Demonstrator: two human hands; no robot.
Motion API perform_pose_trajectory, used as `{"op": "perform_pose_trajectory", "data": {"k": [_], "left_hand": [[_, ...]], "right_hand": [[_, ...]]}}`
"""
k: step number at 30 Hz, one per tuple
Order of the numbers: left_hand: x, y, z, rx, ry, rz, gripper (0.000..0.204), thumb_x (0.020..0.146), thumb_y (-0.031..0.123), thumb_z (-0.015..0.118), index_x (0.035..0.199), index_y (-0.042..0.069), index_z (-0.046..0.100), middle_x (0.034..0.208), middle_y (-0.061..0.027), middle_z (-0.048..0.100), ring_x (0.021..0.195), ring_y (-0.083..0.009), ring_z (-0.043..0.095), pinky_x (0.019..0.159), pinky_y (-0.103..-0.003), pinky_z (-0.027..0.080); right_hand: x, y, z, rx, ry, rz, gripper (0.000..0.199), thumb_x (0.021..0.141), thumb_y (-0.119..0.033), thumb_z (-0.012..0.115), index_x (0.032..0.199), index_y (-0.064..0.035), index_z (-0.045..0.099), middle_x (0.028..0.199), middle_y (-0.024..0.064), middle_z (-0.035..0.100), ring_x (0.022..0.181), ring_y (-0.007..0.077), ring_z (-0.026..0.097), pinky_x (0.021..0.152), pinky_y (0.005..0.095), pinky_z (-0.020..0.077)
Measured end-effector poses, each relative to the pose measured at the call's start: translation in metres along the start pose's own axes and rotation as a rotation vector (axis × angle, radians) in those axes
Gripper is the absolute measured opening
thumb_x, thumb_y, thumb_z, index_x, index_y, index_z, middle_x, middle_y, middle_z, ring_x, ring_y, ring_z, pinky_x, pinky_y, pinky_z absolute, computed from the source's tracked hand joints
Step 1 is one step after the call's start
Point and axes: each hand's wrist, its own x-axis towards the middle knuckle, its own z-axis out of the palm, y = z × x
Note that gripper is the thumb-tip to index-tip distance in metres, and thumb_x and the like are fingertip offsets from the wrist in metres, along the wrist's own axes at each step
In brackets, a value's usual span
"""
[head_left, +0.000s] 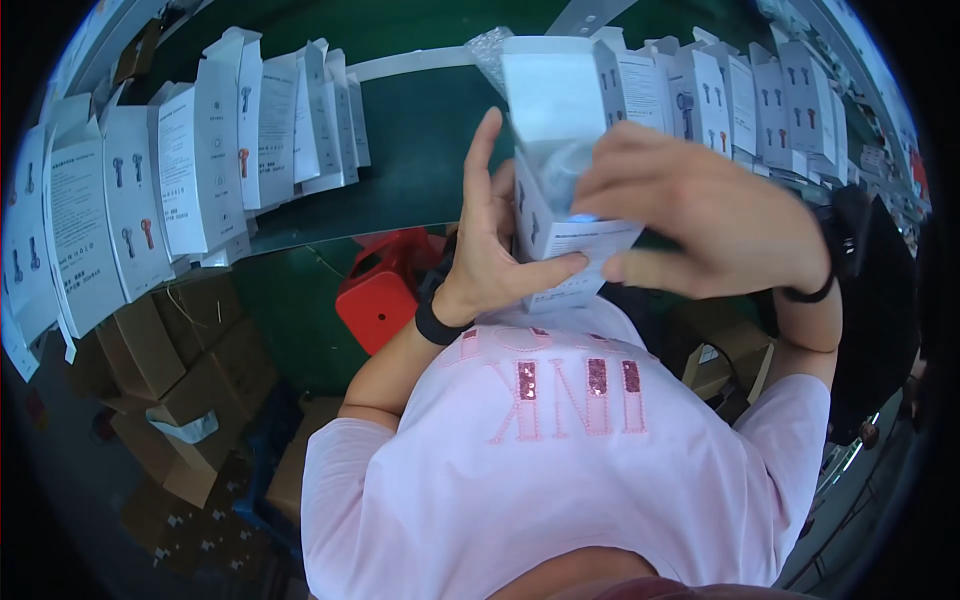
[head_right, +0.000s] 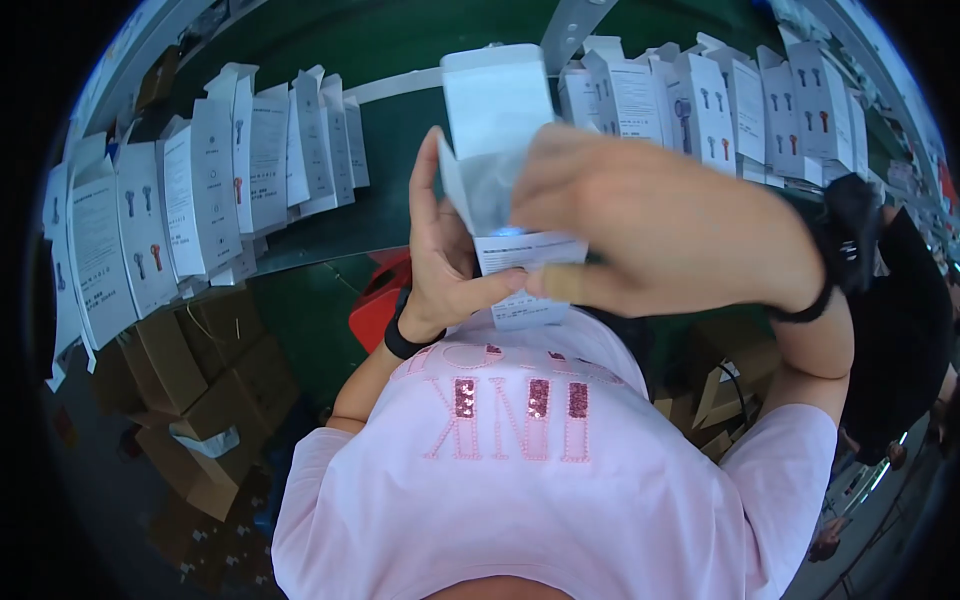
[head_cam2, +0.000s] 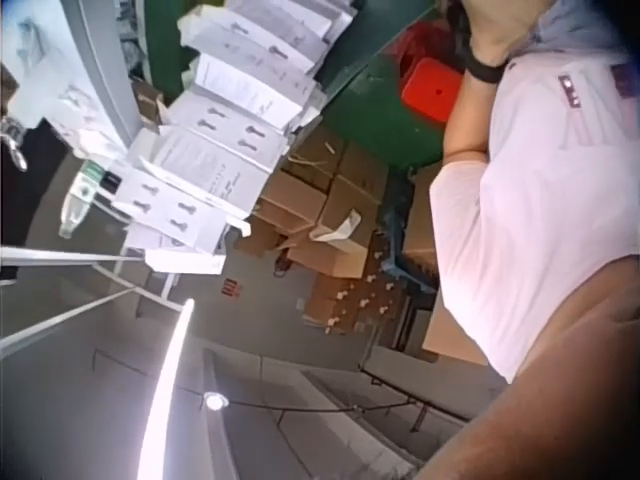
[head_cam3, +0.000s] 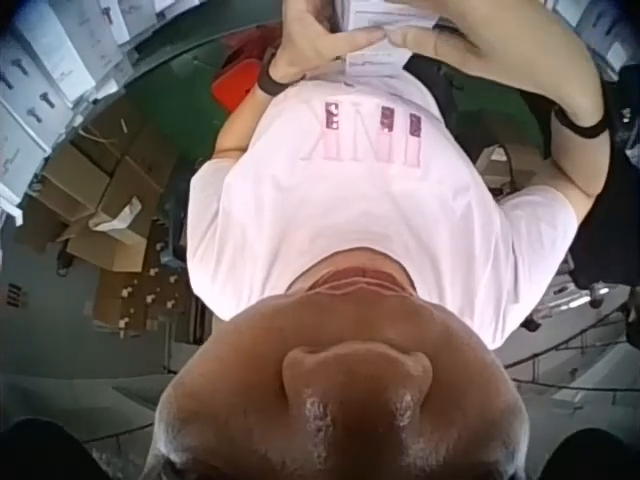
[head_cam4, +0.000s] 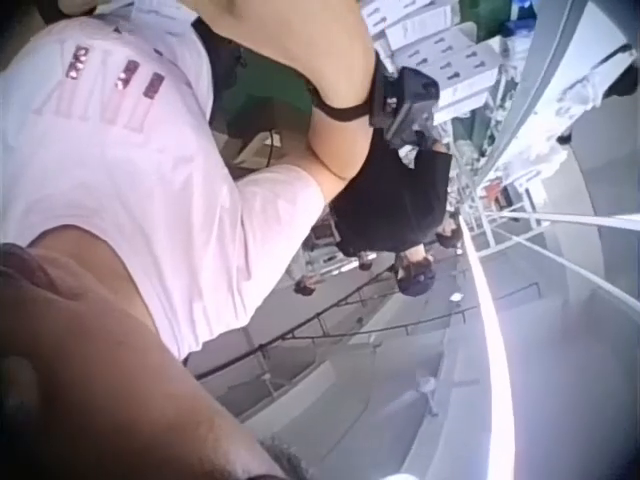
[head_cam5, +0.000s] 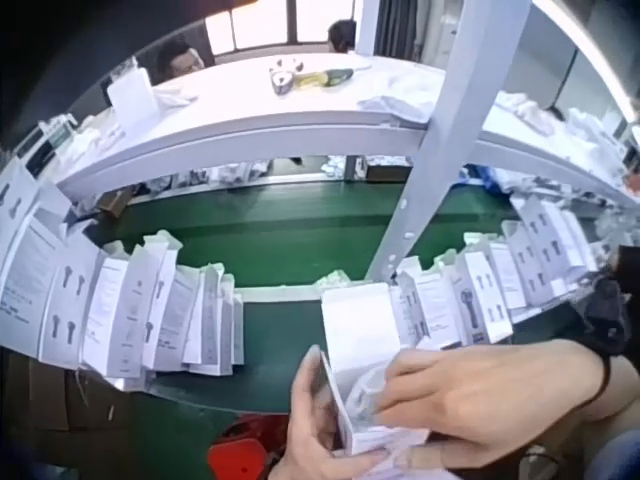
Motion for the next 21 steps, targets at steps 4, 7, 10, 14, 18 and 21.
{"op": "perform_pose_trajectory", "data": {"k": [4, 7, 10, 14, 18, 21], "left_hand": [[0.001, -0.004, 0.01, -0.057, 0.024, -0.037, 0.113, 0.068, 0.009, 0.081, 0.15, 0.007, 0.002, 0.132, -0.0203, 0.044, 0.124, -0.0281, 0.046, 0.105, -0.039, 0.036], [0.0, -0.002, 0.012, -0.09, -0.046, 0.015, 0.11, 0.072, 0.013, 0.079, 0.151, 0.007, 0.002, 0.135, -0.0203, 0.04, 0.127, -0.0278, 0.043, 0.106, -0.04, 0.033], [0.004, -0.001, 0.015, -0.062, -0.038, -0.003, 0.103, 0.074, 0.016, 0.077, 0.151, 0.007, 0.008, 0.136, -0.0197, 0.04, 0.13, -0.0283, 0.041, 0.108, -0.039, 0.031], [0.002, -0.006, 0.011, 0.121, -0.276, -0.007, 0.079, 0.072, 0.015, 0.077, 0.141, 0.005, 0.04, 0.132, -0.013, 0.045, 0.121, -0.023, 0.047, 0.102, -0.034, 0.035], [0.022, 0.006, 0.0, 0.258, -0.282, -0.033, 0.067, 0.069, 0.019, 0.081, 0.128, 0.003, 0.054, 0.117, -0.013, 0.056, 0.099, -0.0202, 0.06, 0.082, -0.029, 0.049], [0.027, 0.006, -0.006, 0.337, -0.349, -0.003, 0.062, 0.07, 0.02, 0.082, 0.124, 0.003, 0.057, 0.114, -0.0136, 0.058, 0.1, -0.0213, 0.061, 0.079, -0.03, 0.052]], "right_hand": [[-0.006, 0.009, 0.007, 0.166, 0.277, 0.039, 0.032, 0.084, -0.018, 0.069, 0.11, 0.0005, 0.065, 0.107, 0.0132, 0.067, 0.098, 0.0275, 0.063, 0.082, 0.038, 0.0501], [-0.047, 0.021, -0.001, 0.28, 0.722, 0.38, 0.043, 0.087, -0.024, 0.068, 0.126, -0.007, 0.06, 0.122, 0.008, 0.063, 0.11, 0.0201, 0.059, 0.099, 0.0361, 0.0432], [-0.054, 0.036, 0.04, 0.938, 0.735, 0.597, 0.069, 0.082, -0.028, 0.074, 0.139, -0.003, 0.045, 0.127, 0.0127, 0.058, 0.117, 0.0204, 0.054, 0.1, 0.0342, 0.0417], [-0.028, 0.027, 0.089, 1.009, 0.804, 0.595, 0.063, 0.083, -0.019, 0.073, 0.134, 0.0023, 0.043, 0.122, 0.0111, 0.057, 0.111, 0.0166, 0.055, 0.095, 0.0309, 0.0435], [-0.027, 0.021, 0.089, 0.946, 0.906, 0.53, 0.064, 0.082, -0.018, 0.073, 0.134, 0.0023, 0.043, 0.122, 0.0115, 0.057, 0.112, 0.0174, 0.055, 0.096, 0.0322, 0.0435], [-0.039, 0.03, 0.098, 1.061, 0.857, 0.42, 0.065, 0.084, -0.019, 0.073, 0.136, 0.0025, 0.041, 0.125, 0.0143, 0.057, 0.114, 0.0212, 0.055, 0.097, 0.0345, 0.0433]]}}
